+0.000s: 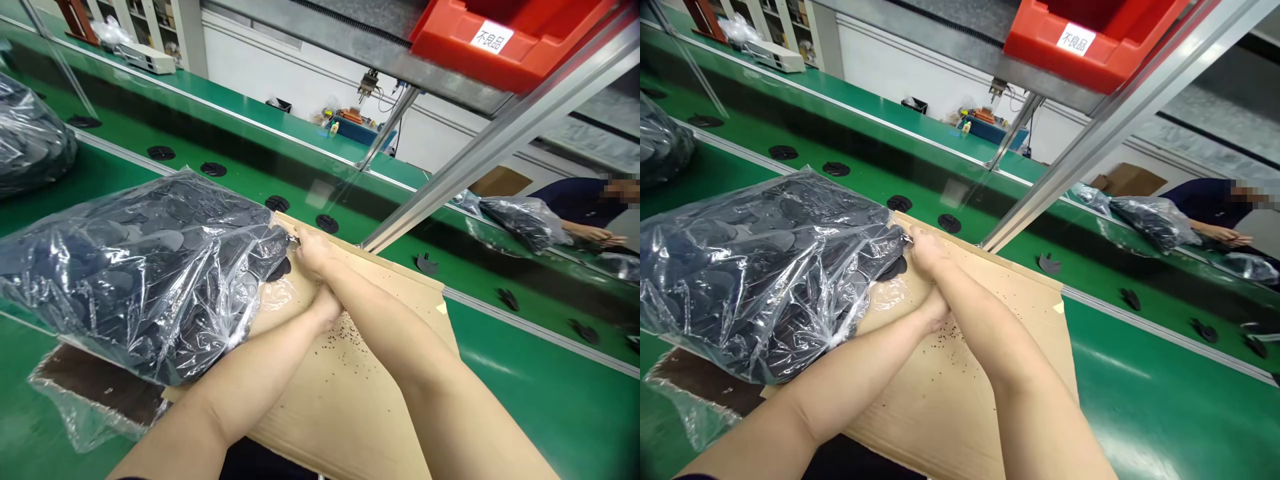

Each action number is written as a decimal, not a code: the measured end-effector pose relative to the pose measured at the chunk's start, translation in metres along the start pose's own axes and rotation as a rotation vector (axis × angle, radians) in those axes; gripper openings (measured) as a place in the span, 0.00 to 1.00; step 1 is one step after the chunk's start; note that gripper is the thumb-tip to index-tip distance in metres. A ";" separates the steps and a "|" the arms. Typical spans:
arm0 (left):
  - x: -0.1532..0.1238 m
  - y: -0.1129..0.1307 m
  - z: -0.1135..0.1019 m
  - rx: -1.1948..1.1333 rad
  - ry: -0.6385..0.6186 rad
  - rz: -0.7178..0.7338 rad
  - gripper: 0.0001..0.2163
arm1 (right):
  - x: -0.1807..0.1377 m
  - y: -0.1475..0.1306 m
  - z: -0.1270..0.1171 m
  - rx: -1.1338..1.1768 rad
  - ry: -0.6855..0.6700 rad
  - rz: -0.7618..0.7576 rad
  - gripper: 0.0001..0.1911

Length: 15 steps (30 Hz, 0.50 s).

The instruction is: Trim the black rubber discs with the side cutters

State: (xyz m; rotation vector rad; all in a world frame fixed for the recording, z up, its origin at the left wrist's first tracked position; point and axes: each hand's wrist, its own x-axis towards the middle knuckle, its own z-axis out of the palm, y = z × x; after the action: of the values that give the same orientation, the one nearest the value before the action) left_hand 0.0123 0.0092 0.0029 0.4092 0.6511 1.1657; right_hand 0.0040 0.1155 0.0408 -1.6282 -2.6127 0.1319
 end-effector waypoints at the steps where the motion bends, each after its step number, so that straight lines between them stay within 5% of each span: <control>1: 0.002 -0.003 -0.001 0.030 -0.011 0.004 0.03 | -0.004 0.005 -0.003 0.021 0.022 0.040 0.24; 11: 0.007 -0.005 -0.009 0.104 -0.011 -0.062 0.07 | -0.056 0.064 -0.023 -0.118 -0.079 0.116 0.10; 15: 0.001 -0.003 -0.012 0.111 0.007 -0.055 0.13 | -0.082 0.118 -0.026 -0.190 -0.050 0.301 0.12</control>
State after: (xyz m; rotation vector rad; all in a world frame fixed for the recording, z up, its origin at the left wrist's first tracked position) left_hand 0.0066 0.0089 -0.0078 0.4786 0.7310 1.0821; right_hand 0.1480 0.0948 0.0543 -2.1017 -2.4618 -0.0658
